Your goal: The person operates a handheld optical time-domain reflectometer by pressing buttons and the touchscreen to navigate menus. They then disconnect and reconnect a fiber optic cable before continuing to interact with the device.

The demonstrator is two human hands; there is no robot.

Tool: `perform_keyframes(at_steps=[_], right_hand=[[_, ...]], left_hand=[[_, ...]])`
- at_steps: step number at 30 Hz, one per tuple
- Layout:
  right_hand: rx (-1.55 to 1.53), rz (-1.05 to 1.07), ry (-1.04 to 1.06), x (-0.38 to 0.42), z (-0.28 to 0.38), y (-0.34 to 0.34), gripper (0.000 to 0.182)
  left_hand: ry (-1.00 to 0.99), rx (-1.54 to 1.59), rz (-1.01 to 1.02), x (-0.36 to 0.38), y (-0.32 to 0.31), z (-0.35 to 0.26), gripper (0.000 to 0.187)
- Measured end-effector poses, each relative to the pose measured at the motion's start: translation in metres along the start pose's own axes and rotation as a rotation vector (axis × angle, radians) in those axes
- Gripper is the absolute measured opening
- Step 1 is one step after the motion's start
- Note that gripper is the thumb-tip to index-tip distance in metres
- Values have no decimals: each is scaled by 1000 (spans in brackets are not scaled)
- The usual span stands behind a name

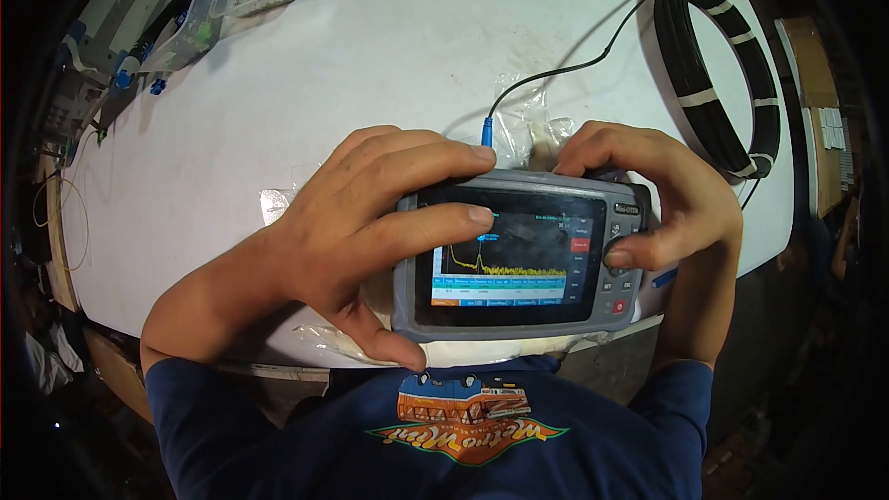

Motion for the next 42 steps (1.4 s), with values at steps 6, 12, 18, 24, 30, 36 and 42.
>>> perform_keyframes(at_steps=[6, 12, 18, 24, 30, 36, 42], right_hand=[[-60, -2, -39, 0, -5, -2, 70], [-74, 5, -34, 1, -6, -2, 70], [-107, -1, -60, 0, -7, -3, 71], [-90, -5, -62, 0, -6, -2, 70], [-74, -36, -3, -1, -5, -2, 61], [-64, -28, 0, -1, -4, -1, 61], [-73, -9, -23, -1, -7, -2, 65]], left_hand=[[-4, 0, 3, 0, -1, 0, 92], [-21, -117, 7, 4, -1, -13, 61], [-108, -227, 36, 5, -9, -22, 44], [-97, -273, 41, 6, -6, -20, 52], [-68, -214, 26, 8, -7, -17, 54], [-83, -211, 17, 7, -7, -17, 53], [-111, -240, 25, 8, -8, -17, 53]])
Point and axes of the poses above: each hand's wrist, its own x-axis away from the middle knuckle, its own y-axis out of the back of the hand, z = x × y, the point moved 5 cm from there along -x, towards the middle knuckle, and after that the axes turned 12 degrees about z, right-handed, at the moved point
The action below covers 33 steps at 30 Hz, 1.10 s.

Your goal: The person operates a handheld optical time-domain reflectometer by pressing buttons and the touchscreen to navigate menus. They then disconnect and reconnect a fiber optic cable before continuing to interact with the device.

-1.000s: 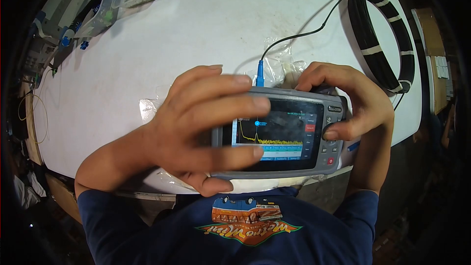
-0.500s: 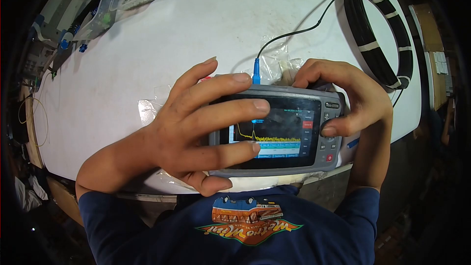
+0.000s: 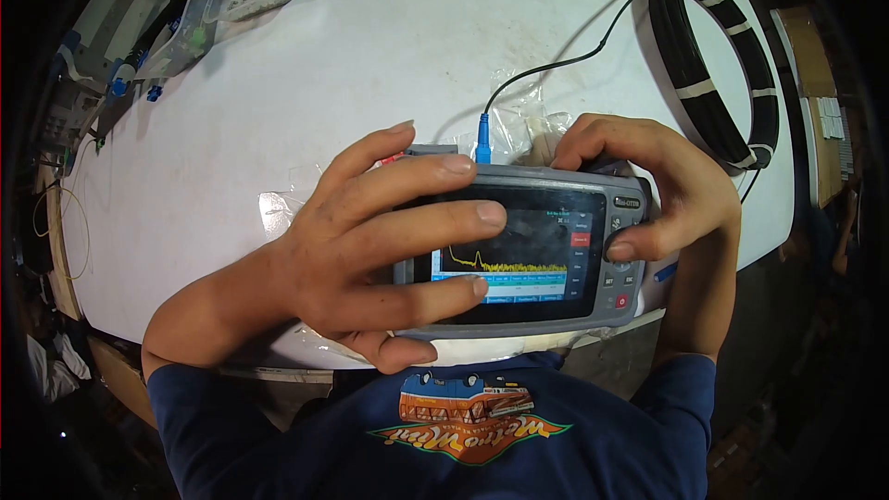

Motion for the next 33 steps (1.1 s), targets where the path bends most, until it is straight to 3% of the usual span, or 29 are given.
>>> perform_keyframes(at_steps=[29, 33], right_hand=[[11, -12, 20, 0, 2, 0, 61], [-5, 17, -21, 1, 2, 0, 71]], left_hand=[[-9, 20, -24, -2, 0, -1, 48], [-15, 26, -29, -2, 1, 0, 49]])
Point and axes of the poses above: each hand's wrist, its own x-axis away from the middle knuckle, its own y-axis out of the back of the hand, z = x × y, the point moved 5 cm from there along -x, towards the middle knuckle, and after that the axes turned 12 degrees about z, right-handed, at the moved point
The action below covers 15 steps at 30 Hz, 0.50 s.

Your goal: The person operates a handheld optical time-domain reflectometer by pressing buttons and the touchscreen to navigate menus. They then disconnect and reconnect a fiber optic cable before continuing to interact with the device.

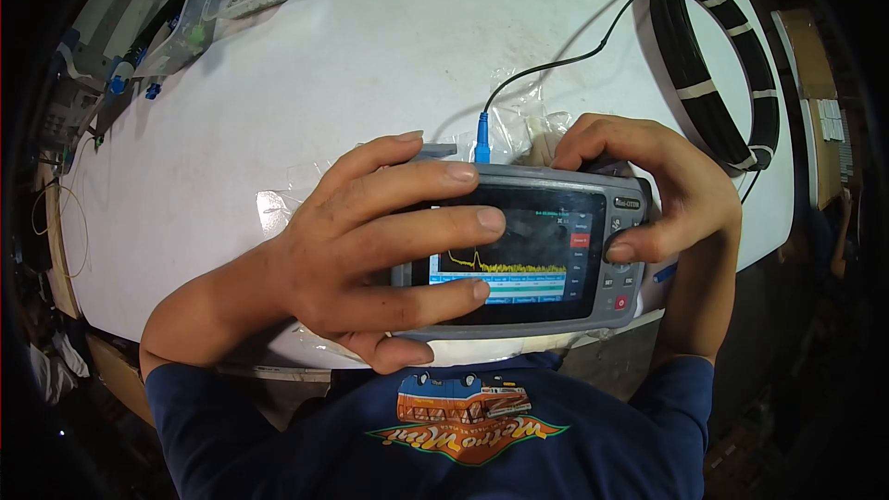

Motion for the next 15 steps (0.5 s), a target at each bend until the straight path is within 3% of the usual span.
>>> perform_keyframes(at_steps=[11, 15], right_hand=[[-20, -9, -8, 0, -1, -1, 70], [-1, -37, 32, -1, 2, 0, 61]], left_hand=[[79, -67, 60, -7, -5, -16, 55], [81, -82, 93, -5, -3, -12, 55]])
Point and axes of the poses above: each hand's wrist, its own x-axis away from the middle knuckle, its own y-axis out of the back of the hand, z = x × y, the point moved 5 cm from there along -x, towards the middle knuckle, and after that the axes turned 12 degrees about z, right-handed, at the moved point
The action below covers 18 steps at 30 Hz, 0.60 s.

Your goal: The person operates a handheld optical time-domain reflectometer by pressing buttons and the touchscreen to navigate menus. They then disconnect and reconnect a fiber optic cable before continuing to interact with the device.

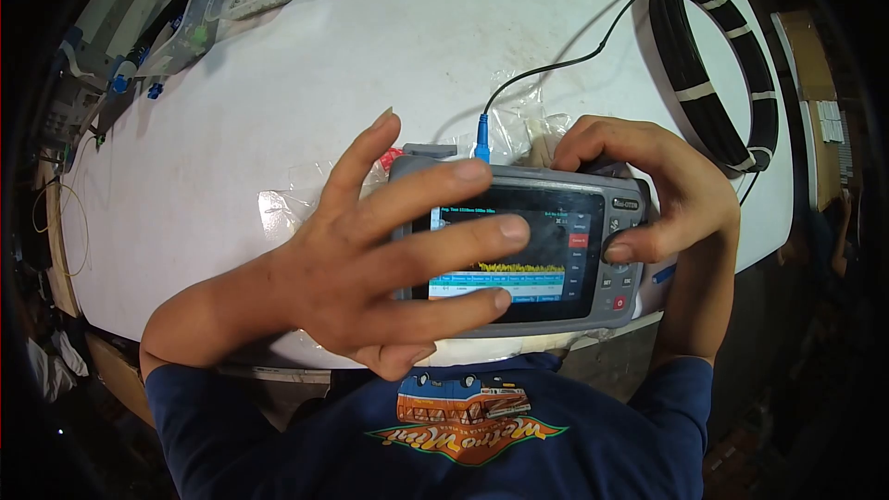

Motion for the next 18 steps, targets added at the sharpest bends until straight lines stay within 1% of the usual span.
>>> perform_keyframes(at_steps=[4, 5, 6, 7, 8, 10, 18], right_hand=[[15, -1, 11, 0, -2, 0, 62], [16, -1, 12, 1, -2, 1, 62], [18, 14, -7, 2, -3, 1, 67], [20, 29, -26, 2, -4, 0, 71], [21, 30, -25, 2, -4, 0, 71], [7, 21, -45, 2, -3, 0, 70], [32, 24, -30, 1, -2, 1, 70]], left_hand=[[8, 67, -68, 5, 3, 14, 54], [22, 172, -81, 5, 2, 18, 58], [36, 279, -95, 5, 2, 22, 66], [9, 302, -93, 3, 3, 24, 73], [10, 301, -94, 2, 1, 25, 73], [-6, 337, -197, 1, 0, 26, 66], [-12, 384, -218, -1, 1, 27, 68]])
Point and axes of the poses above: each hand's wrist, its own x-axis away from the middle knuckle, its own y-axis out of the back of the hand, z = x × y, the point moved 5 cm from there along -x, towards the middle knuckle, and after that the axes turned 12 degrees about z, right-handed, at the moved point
